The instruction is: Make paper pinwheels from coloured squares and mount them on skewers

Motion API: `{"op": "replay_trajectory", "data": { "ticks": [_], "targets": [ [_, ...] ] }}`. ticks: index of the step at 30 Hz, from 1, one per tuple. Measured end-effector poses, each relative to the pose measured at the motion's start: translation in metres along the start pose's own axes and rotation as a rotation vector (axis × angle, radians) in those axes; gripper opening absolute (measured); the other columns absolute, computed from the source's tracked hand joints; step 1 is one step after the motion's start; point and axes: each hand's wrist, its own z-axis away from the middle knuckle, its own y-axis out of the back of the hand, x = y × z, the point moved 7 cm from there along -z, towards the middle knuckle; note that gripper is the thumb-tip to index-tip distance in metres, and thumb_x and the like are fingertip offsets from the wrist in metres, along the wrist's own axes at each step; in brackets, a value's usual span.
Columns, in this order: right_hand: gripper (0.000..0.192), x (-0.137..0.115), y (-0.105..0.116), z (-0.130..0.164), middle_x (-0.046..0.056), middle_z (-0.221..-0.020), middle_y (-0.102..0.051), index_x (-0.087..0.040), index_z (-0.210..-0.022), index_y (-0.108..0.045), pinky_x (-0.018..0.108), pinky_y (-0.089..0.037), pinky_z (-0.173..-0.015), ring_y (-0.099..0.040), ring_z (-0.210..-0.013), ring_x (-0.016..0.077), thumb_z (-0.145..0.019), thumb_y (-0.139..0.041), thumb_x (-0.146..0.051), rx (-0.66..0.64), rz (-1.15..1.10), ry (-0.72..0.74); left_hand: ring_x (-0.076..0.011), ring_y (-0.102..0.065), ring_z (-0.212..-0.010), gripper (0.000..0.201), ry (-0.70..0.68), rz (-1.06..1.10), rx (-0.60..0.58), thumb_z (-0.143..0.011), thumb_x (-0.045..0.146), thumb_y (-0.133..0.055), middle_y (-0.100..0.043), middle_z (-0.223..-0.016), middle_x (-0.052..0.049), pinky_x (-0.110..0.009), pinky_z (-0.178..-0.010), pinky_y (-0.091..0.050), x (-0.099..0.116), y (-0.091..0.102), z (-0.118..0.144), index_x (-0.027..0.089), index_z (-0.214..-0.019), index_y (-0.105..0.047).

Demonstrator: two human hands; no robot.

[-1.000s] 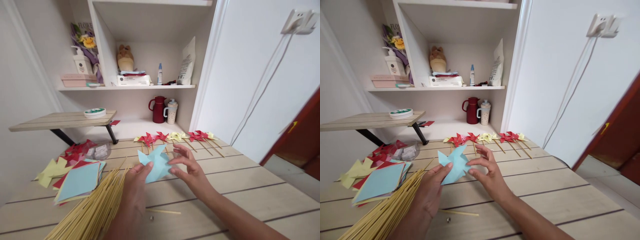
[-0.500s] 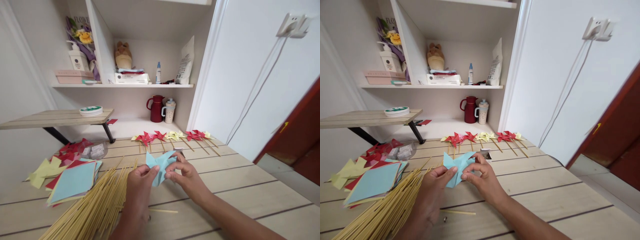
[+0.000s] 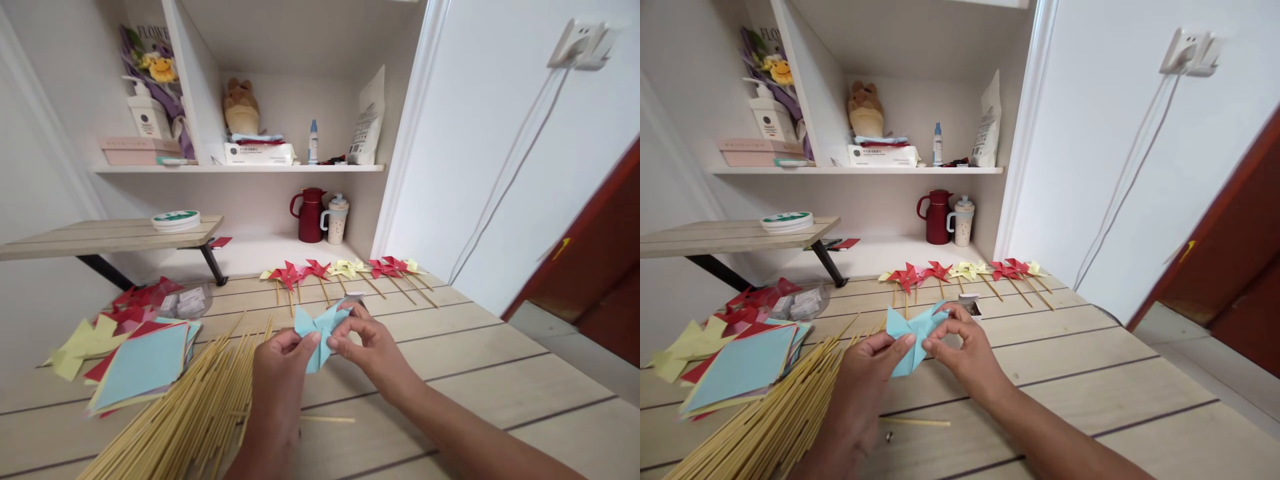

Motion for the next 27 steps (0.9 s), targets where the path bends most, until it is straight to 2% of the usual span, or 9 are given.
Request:
{"op": "replay_trajectory", "data": {
  "ticks": [12,16,20,23,25,27],
  "targets": [
    [0.022,0.001,0.0,0.0,0.006,-0.106,-0.054,-0.022,-0.064,-0.065,0.038,-0.034,-0.1,-0.049,-0.113,0.0259,-0.074,-0.077,-0.037,0.019,-0.003,-0.004,-0.0118,-0.049,-0.052,0.019,-0.021,-0.071,-0.016,-0.063,0.033,-0.079,-0.061,-0.054,0.002,-0.022,-0.051,-0.036,0.002,-0.003,0.001,0.018,-0.053,-0.072],
    [0.021,0.001,0.0,0.001,0.005,-0.096,-0.058,-0.022,-0.064,-0.065,0.04,-0.034,-0.101,-0.052,-0.106,0.0252,-0.075,-0.076,-0.036,0.019,0.026,-0.024,-0.0123,-0.05,-0.052,0.015,-0.004,-0.085,0.008,-0.063,0.033,-0.078,-0.063,-0.055,0.001,-0.022,-0.051,-0.036,0.002,-0.003,0.003,0.018,-0.062,-0.075],
    [0.019,0.0,0.001,0.003,0.003,-0.09,-0.056,-0.023,-0.069,-0.068,0.039,-0.039,-0.094,-0.054,-0.095,0.023,-0.078,-0.074,-0.039,0.021,-0.027,-0.006,-0.0136,-0.053,-0.053,0.021,0.033,-0.069,0.047,-0.064,0.037,-0.077,-0.066,-0.057,-0.001,-0.023,-0.053,-0.038,-0.005,0.002,-0.002,0.015,-0.066,-0.076],
    [0.022,0.003,0.013,0.0,0.005,-0.102,-0.059,-0.023,-0.077,-0.069,0.037,-0.04,-0.094,-0.054,-0.103,0.0238,-0.086,-0.065,-0.043,0.145,-0.164,0.026,-0.0174,-0.059,-0.057,0.03,0.077,-0.033,0.069,-0.062,0.041,-0.076,-0.068,-0.06,-0.003,-0.026,-0.056,-0.042,-0.015,0.007,-0.009,0.013,-0.074,-0.077],
    [0.023,0.013,0.022,-0.003,0.004,-0.098,-0.062,-0.024,-0.083,-0.067,0.038,-0.04,-0.093,-0.056,-0.098,0.023,-0.087,-0.063,-0.046,0.254,-0.3,-0.019,-0.0197,-0.062,-0.06,0.032,0.088,0.001,0.063,-0.061,0.041,-0.076,-0.07,-0.062,-0.005,-0.028,-0.059,-0.045,-0.018,0.008,-0.013,0.013,-0.076,-0.078],
    [0.025,0.024,0.023,-0.007,0.003,-0.091,-0.064,-0.023,-0.083,-0.065,0.038,-0.041,-0.09,-0.057,-0.091,0.0214,-0.086,-0.065,-0.048,0.269,-0.422,-0.104,-0.0212,-0.065,-0.063,0.033,0.108,0.033,0.056,-0.06,0.04,-0.077,-0.072,-0.065,-0.007,-0.029,-0.062,-0.047,-0.02,0.007,-0.013,0.012,-0.078,-0.079]
  ]
}}
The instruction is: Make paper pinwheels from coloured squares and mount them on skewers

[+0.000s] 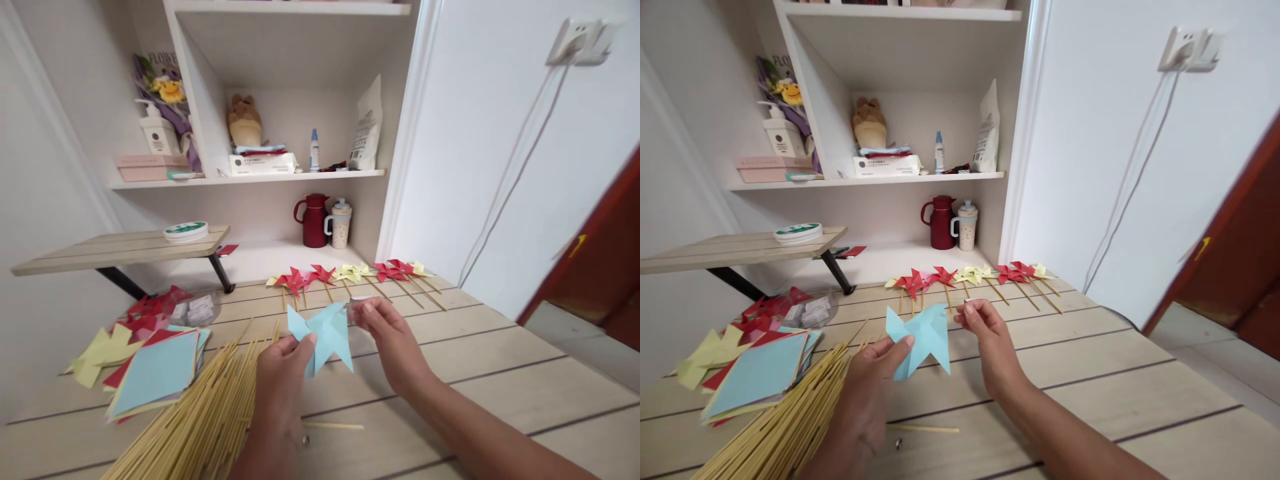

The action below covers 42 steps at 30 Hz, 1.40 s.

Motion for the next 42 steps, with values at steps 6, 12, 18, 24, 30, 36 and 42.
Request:
{"op": "replay_trajectory", "data": {
  "ticks": [6,12,18,24,30,36,42],
  "targets": [
    [0.034,0.016,-0.023,0.008,0.002,-0.073,-0.061,-0.017,-0.074,-0.067,0.031,-0.039,-0.075,-0.052,-0.072,0.0165,-0.075,-0.075,-0.05,-0.265,-0.078,-0.273,-0.0202,-0.066,-0.063,0.035,0.048,0.007,-0.041,-0.059,0.04,-0.08,-0.075,-0.069,-0.008,-0.028,-0.062,-0.047,0.0,-0.006,0.005,0.013,-0.081,-0.08],
    [0.03,0.009,-0.028,0.015,-0.001,-0.068,-0.06,-0.017,-0.072,-0.067,0.028,-0.035,-0.069,-0.047,-0.067,0.0132,-0.07,-0.082,-0.043,-0.282,-0.02,-0.252,-0.0208,-0.064,-0.06,0.043,0.04,-0.037,-0.03,-0.055,0.049,-0.082,-0.068,-0.058,-0.003,-0.029,-0.059,-0.044,-0.006,-0.003,0.0,0.014,-0.079,-0.079],
    [0.025,0.003,-0.034,0.019,0.0,-0.074,-0.064,-0.018,-0.077,-0.07,0.028,-0.039,-0.071,-0.052,-0.071,0.0143,-0.068,-0.083,-0.039,-0.323,-0.016,-0.256,-0.0171,-0.06,-0.056,0.038,0.019,0.002,-0.023,-0.057,0.044,-0.08,-0.069,-0.062,-0.004,-0.026,-0.056,-0.042,-0.003,-0.005,0.005,0.013,-0.078,-0.078],
    [0.021,-0.006,-0.04,0.025,0.001,-0.078,-0.064,-0.018,-0.078,-0.071,0.029,-0.04,-0.076,-0.053,-0.077,0.016,-0.076,-0.076,-0.038,-0.361,0.007,-0.237,-0.0126,-0.051,-0.052,0.026,-0.075,-0.07,-0.019,-0.063,0.04,-0.077,-0.064,-0.056,-0.001,-0.023,-0.052,-0.036,0.01,-0.006,0.014,0.014,-0.067,-0.075],
    [0.016,-0.003,-0.037,0.026,0.002,-0.079,-0.068,-0.018,-0.08,-0.072,0.03,-0.042,-0.078,-0.057,-0.078,0.017,-0.073,-0.078,-0.031,-0.307,-0.018,-0.274,-0.0118,-0.047,-0.053,0.019,-0.12,-0.11,-0.018,-0.065,0.033,-0.073,-0.06,-0.054,0.002,-0.022,-0.052,-0.036,0.016,-0.01,0.02,0.016,-0.058,-0.07],
    [0.017,-0.004,-0.04,0.026,0.002,-0.079,-0.07,-0.018,-0.082,-0.073,0.029,-0.044,-0.077,-0.059,-0.077,0.0161,-0.072,-0.078,-0.031,-0.318,-0.025,-0.268,-0.0118,-0.047,-0.054,0.018,-0.135,-0.106,-0.025,-0.066,0.031,-0.071,-0.06,-0.055,0.002,-0.022,-0.053,-0.035,0.019,-0.013,0.022,0.016,-0.057,-0.069],
    [0.024,-0.004,-0.04,0.027,0.002,-0.08,-0.07,-0.018,-0.081,-0.072,0.03,-0.045,-0.076,-0.059,-0.077,0.0167,-0.068,-0.081,-0.036,-0.305,-0.003,-0.265,-0.0101,-0.04,-0.05,0.024,-0.152,-0.132,-0.032,-0.066,0.031,-0.072,-0.051,-0.049,0.004,-0.022,-0.05,-0.03,0.018,-0.014,0.024,0.017,-0.049,-0.063]
  ]
}}
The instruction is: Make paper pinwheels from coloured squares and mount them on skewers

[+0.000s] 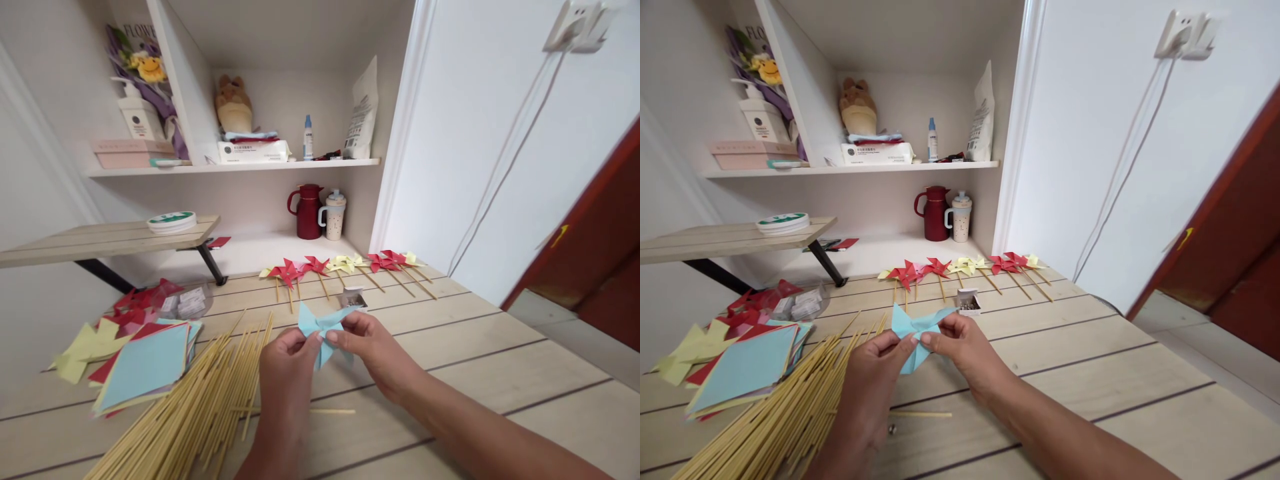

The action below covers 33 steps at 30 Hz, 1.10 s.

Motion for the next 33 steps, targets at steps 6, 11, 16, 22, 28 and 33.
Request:
{"op": "replay_trajectory", "data": {
  "ticks": [6,11,16,22,28,33],
  "targets": [
    [0.028,0.003,0.003,-0.002,0.002,-0.076,-0.069,-0.017,-0.078,-0.071,0.03,-0.045,-0.073,-0.058,-0.073,0.0163,-0.064,-0.084,-0.038,0.028,0.017,-0.01,-0.0116,-0.043,-0.052,0.021,0.005,0.026,-0.008,-0.065,0.033,-0.074,-0.056,-0.053,0.002,-0.023,-0.051,-0.032,-0.001,0.0,0.0,0.017,-0.053,-0.068],
    [0.025,0.005,0.005,-0.002,0.001,-0.072,-0.067,-0.017,-0.072,-0.07,0.029,-0.045,-0.071,-0.057,-0.069,0.0148,-0.065,-0.084,-0.036,0.046,-0.004,0.0,-0.0116,-0.046,-0.052,0.02,0.035,0.054,-0.03,-0.064,0.033,-0.075,-0.057,-0.051,0.003,-0.022,-0.051,-0.033,-0.005,-0.002,-0.002,0.017,-0.054,-0.07],
    [0.024,0.005,0.008,-0.003,-0.002,-0.065,-0.064,-0.017,-0.065,-0.067,0.028,-0.042,-0.068,-0.052,-0.064,0.0125,-0.065,-0.084,-0.034,0.082,-0.021,0.001,-0.0129,-0.05,-0.053,0.022,0.094,0.084,-0.024,-0.061,0.037,-0.077,-0.067,-0.059,-0.001,-0.023,-0.051,-0.036,-0.017,-0.003,-0.006,0.016,-0.065,-0.075],
    [0.026,0.007,0.009,-0.004,-0.001,-0.066,-0.064,-0.017,-0.066,-0.066,0.029,-0.041,-0.068,-0.053,-0.065,0.0133,-0.064,-0.084,-0.036,0.106,-0.001,0.01,-0.0114,-0.047,-0.051,0.023,0.097,0.089,-0.024,-0.061,0.037,-0.078,-0.064,-0.056,0.0,-0.022,-0.049,-0.034,-0.017,-0.003,-0.005,0.015,-0.065,-0.075],
    [0.026,0.007,0.01,-0.004,-0.001,-0.066,-0.064,-0.017,-0.066,-0.066,0.029,-0.041,-0.068,-0.053,-0.065,0.014,-0.066,-0.083,-0.036,0.101,0.033,0.027,-0.0112,-0.048,-0.052,0.024,0.106,0.111,-0.065,-0.061,0.038,-0.08,-0.063,-0.057,0.0,-0.022,-0.05,-0.034,-0.018,-0.005,-0.004,0.015,-0.065,-0.075],
    [0.024,0.002,0.013,-0.003,0.0,-0.068,-0.064,-0.017,-0.068,-0.067,0.03,-0.042,-0.068,-0.054,-0.067,0.0155,-0.071,-0.079,-0.037,0.113,0.145,0.1,-0.0189,-0.062,-0.063,0.033,0.127,0.181,-0.138,-0.06,0.041,-0.08,-0.071,-0.066,-0.006,-0.027,-0.061,-0.045,-0.024,-0.012,-0.008,0.014,-0.079,-0.078]
  ]
}}
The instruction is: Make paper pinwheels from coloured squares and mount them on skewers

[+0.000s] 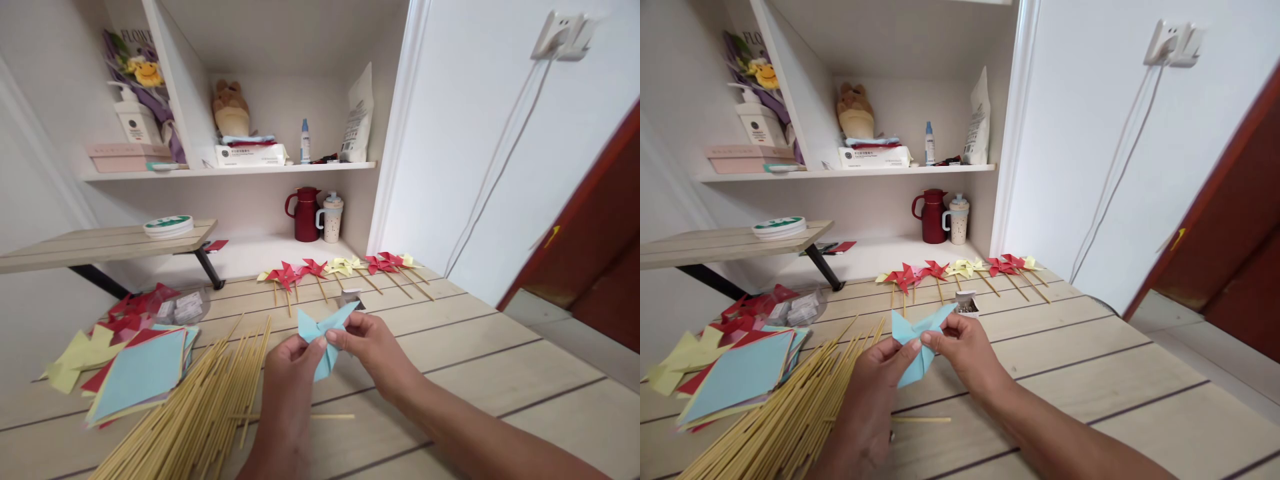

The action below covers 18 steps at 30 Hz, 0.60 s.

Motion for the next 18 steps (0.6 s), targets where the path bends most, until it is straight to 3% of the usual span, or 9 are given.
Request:
{"op": "replay_trajectory", "data": {
  "ticks": [7,11,14,18],
  "targets": [
    [0.021,-0.003,0.01,-0.003,0.001,-0.068,-0.065,-0.018,-0.067,-0.066,0.032,-0.044,-0.069,-0.056,-0.07,0.018,-0.074,-0.075,-0.036,0.092,0.141,0.062,-0.0252,-0.069,-0.084,0.037,-0.043,0.022,-0.081,-0.059,0.032,-0.08,-0.076,-0.085,-0.011,-0.033,-0.081,-0.049,0.001,-0.007,-0.006,0.013,-0.09,-0.076],
    [0.021,-0.004,0.015,-0.006,0.001,-0.069,-0.067,-0.018,-0.068,-0.068,0.034,-0.046,-0.073,-0.059,-0.072,0.0189,-0.074,-0.075,-0.037,0.111,0.115,0.063,-0.0267,-0.068,-0.089,0.05,-0.083,-0.029,-0.022,-0.053,0.028,-0.083,-0.075,-0.096,-0.015,-0.036,-0.08,-0.051,0.004,0.003,-0.012,0.013,-0.099,-0.071],
    [0.021,-0.004,0.014,-0.006,0.001,-0.069,-0.068,-0.018,-0.069,-0.069,0.034,-0.047,-0.072,-0.059,-0.07,0.0188,-0.074,-0.075,-0.037,0.081,0.075,0.063,-0.0292,-0.069,-0.092,0.045,-0.075,-0.08,0.038,-0.05,0.029,-0.085,-0.075,-0.094,-0.013,-0.036,-0.079,-0.051,0.01,0.011,-0.011,0.016,-0.091,-0.074],
    [0.018,-0.005,0.01,-0.004,0.002,-0.071,-0.068,-0.018,-0.074,-0.072,0.034,-0.047,-0.072,-0.06,-0.071,0.0192,-0.074,-0.075,-0.036,0.049,0.11,0.063,-0.0312,-0.069,-0.091,0.029,-0.085,-0.108,0.025,-0.05,0.031,-0.085,-0.076,-0.085,-0.008,-0.035,-0.076,-0.052,0.021,0.008,-0.004,0.019,-0.075,-0.077]
  ]
}}
